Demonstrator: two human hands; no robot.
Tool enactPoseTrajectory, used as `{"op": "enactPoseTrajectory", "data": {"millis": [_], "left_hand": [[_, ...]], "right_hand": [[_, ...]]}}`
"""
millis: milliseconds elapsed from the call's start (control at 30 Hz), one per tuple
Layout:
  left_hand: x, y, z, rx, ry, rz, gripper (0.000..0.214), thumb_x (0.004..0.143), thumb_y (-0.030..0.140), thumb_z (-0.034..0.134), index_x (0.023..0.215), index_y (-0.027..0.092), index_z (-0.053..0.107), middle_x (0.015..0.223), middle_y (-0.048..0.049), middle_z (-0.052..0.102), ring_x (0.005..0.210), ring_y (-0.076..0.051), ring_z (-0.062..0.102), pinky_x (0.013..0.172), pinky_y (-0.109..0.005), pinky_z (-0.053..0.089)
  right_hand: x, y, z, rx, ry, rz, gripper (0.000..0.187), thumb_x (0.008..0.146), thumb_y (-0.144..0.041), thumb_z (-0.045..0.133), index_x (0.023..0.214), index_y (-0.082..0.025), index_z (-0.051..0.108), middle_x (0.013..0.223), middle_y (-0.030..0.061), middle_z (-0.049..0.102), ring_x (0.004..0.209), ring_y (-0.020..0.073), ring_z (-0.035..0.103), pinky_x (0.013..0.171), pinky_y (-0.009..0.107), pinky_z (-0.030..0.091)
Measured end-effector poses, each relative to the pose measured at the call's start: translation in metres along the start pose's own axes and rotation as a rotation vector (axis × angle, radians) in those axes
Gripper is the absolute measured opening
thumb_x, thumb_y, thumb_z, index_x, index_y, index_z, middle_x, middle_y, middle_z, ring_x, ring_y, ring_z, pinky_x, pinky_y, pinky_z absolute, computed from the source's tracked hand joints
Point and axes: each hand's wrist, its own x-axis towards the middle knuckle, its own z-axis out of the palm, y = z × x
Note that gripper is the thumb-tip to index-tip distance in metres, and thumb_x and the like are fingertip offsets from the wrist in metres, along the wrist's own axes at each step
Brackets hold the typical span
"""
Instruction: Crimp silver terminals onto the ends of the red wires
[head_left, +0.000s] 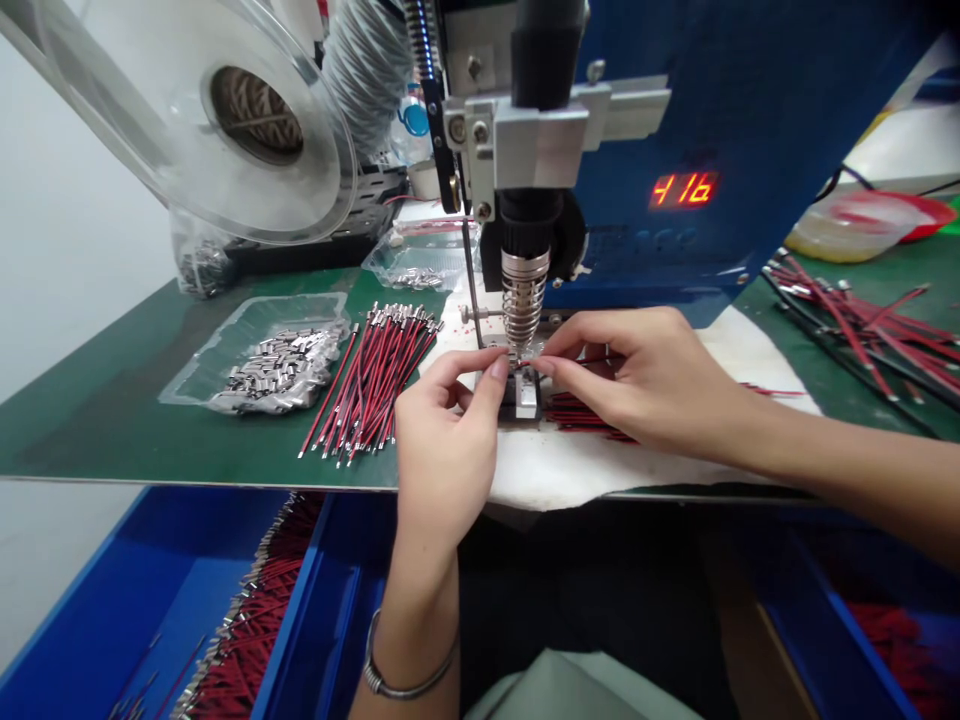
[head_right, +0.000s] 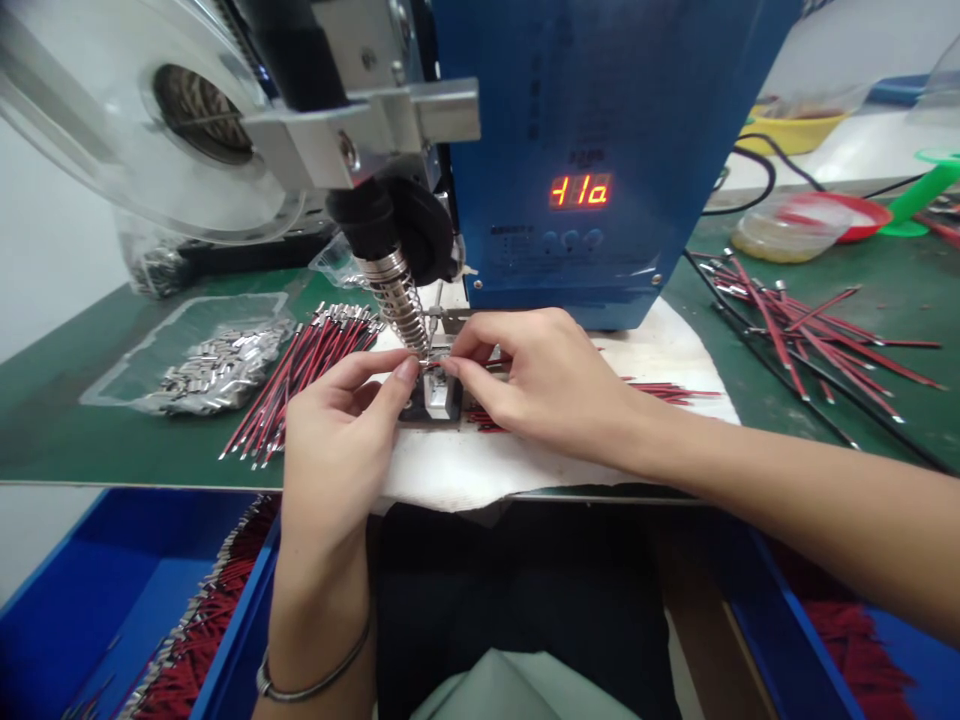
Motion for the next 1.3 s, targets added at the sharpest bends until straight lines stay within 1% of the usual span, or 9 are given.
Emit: {"op": "enactPoseTrajectory", "data": {"millis": [67,200,367,500,700,833,1000,1167,1300], "left_hand": [[-0.0003,0.0002,-0.0003,-0.007,-0.005,0.006,0.021,0.096,0.04,0.084,0.101,0.021,0.087,0.068,-0.0006,0.066,0.064,-0.015,0.062,0.059,-0.024,0.049],[-0.0002,0.0013,-0.0006,-0.007,0.001,0.009,0.016,0.095,0.036,0.084,0.099,0.021,0.087,0.063,0.0013,0.061,0.065,-0.016,0.063,0.062,-0.025,0.049],[0.0005,0.0018,-0.0004,-0.014,-0.006,0.0,0.019,0.095,0.038,0.085,0.1,0.02,0.087,0.064,0.0007,0.062,0.066,-0.018,0.063,0.063,-0.028,0.049],[0.0006,0.0017,-0.0002,-0.012,0.005,0.002,0.019,0.095,0.038,0.085,0.1,0.02,0.087,0.064,0.0006,0.062,0.066,-0.018,0.063,0.062,-0.027,0.049],[-0.0009,0.0003,-0.0006,-0.002,-0.006,0.001,0.021,0.096,0.041,0.085,0.102,0.021,0.087,0.063,0.0017,0.059,0.065,-0.016,0.062,0.061,-0.026,0.047],[-0.001,-0.0004,-0.0007,-0.003,-0.001,0.002,0.021,0.096,0.04,0.085,0.102,0.02,0.087,0.062,0.0014,0.059,0.065,-0.017,0.063,0.062,-0.027,0.049],[0.0003,0.001,-0.0003,0.001,0.002,0.01,0.021,0.095,0.04,0.085,0.101,0.02,0.087,0.063,0.0008,0.061,0.065,-0.017,0.063,0.061,-0.027,0.048],[-0.0002,0.0034,0.0004,-0.005,0.009,0.003,0.02,0.094,0.039,0.086,0.097,0.02,0.087,0.062,0.0011,0.06,0.063,-0.017,0.062,0.059,-0.027,0.046],[-0.0001,0.0025,0.0002,0.0,0.01,0.0,0.022,0.094,0.041,0.087,0.099,0.02,0.087,0.06,0.0013,0.059,0.062,-0.017,0.062,0.059,-0.027,0.047]], "right_hand": [[-0.0001,0.0003,0.0004,0.008,0.006,0.008,0.018,0.098,-0.031,0.073,0.085,-0.022,0.08,0.069,-0.0002,0.076,0.053,0.016,0.059,0.061,0.032,0.046],[-0.0004,0.0011,-0.0004,0.002,0.014,-0.013,0.016,0.098,-0.028,0.073,0.084,-0.022,0.079,0.067,-0.0016,0.074,0.051,0.0146,0.056,0.063,0.032,0.047],[-0.0009,0.0009,-0.0012,-0.015,-0.005,-0.001,0.017,0.099,-0.03,0.071,0.086,-0.023,0.079,0.072,0.0009,0.077,0.054,0.0174,0.06,0.059,0.033,0.045],[-0.0008,0.0001,-0.0006,-0.013,-0.002,0.002,0.018,0.099,-0.031,0.07,0.086,-0.023,0.08,0.071,0.0014,0.076,0.054,0.0177,0.06,0.057,0.033,0.044],[-0.001,0.0022,-0.0001,-0.008,0.002,-0.012,0.018,0.099,-0.03,0.071,0.086,-0.023,0.079,0.071,0.0003,0.077,0.055,0.0169,0.059,0.062,0.033,0.046],[-0.0008,0.0029,0.001,0.018,0.02,-0.033,0.017,0.099,-0.03,0.073,0.086,-0.021,0.079,0.071,-0.0005,0.077,0.054,0.0154,0.059,0.065,0.032,0.047],[-0.0004,0.0005,0.0001,0.007,0.004,0.001,0.017,0.098,-0.03,0.071,0.085,-0.023,0.079,0.069,0.0003,0.075,0.053,0.0169,0.058,0.059,0.033,0.044],[-0.0008,0.0012,-0.0004,0.0,0.001,-0.006,0.018,0.099,-0.032,0.07,0.086,-0.024,0.079,0.071,0.0004,0.076,0.054,0.0173,0.059,0.059,0.033,0.044],[-0.0009,0.0011,0.0002,-0.005,-0.001,0.008,0.019,0.099,-0.033,0.07,0.086,-0.024,0.079,0.072,0.0015,0.077,0.054,0.0182,0.059,0.057,0.034,0.045]]}}
